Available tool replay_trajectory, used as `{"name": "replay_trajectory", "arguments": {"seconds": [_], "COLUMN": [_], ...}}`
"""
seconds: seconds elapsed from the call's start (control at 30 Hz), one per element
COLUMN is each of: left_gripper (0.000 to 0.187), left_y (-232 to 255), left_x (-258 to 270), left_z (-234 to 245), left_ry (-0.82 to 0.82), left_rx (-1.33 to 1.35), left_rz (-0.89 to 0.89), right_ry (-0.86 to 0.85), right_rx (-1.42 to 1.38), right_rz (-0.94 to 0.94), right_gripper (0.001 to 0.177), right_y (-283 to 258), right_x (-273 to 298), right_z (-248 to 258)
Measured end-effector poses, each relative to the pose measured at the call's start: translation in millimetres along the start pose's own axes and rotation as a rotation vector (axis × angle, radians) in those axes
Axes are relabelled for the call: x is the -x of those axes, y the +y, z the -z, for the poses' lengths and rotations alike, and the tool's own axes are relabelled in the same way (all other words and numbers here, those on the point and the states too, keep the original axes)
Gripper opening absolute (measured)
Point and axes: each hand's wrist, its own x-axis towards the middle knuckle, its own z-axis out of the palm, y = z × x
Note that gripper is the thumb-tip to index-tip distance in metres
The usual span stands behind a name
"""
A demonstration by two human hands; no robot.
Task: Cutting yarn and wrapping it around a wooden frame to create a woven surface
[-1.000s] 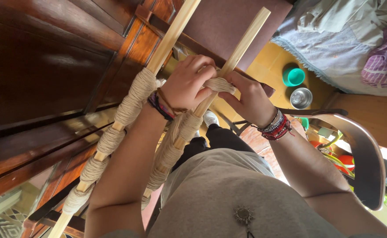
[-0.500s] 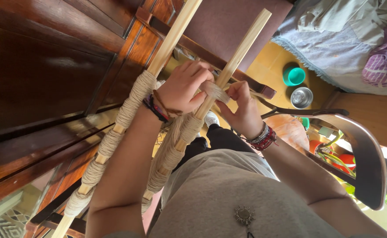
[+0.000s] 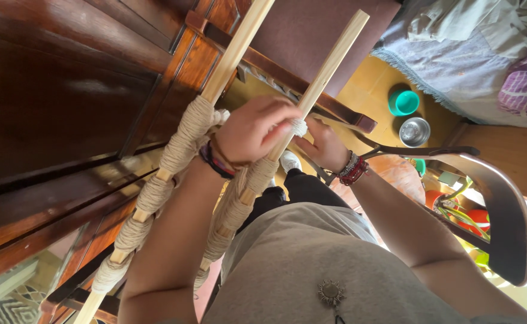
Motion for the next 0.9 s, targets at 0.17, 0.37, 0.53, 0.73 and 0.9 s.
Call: {"name": "replay_trajectory", "arguments": {"seconds": [0.17, 0.37, 0.53, 0.73, 0.9], "left_gripper": [0.013, 0.013, 0.013, 0.012, 0.012], "left_y": [-3.9, -10.8, -11.0, -11.4, -11.7], "left_x": [8.7, 12.1, 13.2, 12.0, 12.3], "left_z": [-3.6, -12.4, -14.9, -13.0, -12.5], "left_ry": [0.001, 0.028, 0.042, 0.047, 0.06], "left_rx": [-0.04, -0.071, -0.111, -0.104, -0.12], "left_rz": [-0.079, -0.084, -0.067, -0.089, -0.101], "right_ry": [-0.065, -0.113, -0.195, -0.218, -0.21], "right_rx": [0.016, 0.061, 0.092, 0.043, 0.049], "right_rz": [0.081, 0.059, -0.108, -0.056, -0.039], "right_gripper": [0.017, 0.044, 0.061, 0.052, 0.055], "right_y": [-32.7, 11.7, 62.2, 98.8, 100.3], "right_x": [-12.2, -10.1, -17.2, -14.1, -11.7], "right_z": [8.6, -0.9, -19.2, -34.3, -41.3]}}
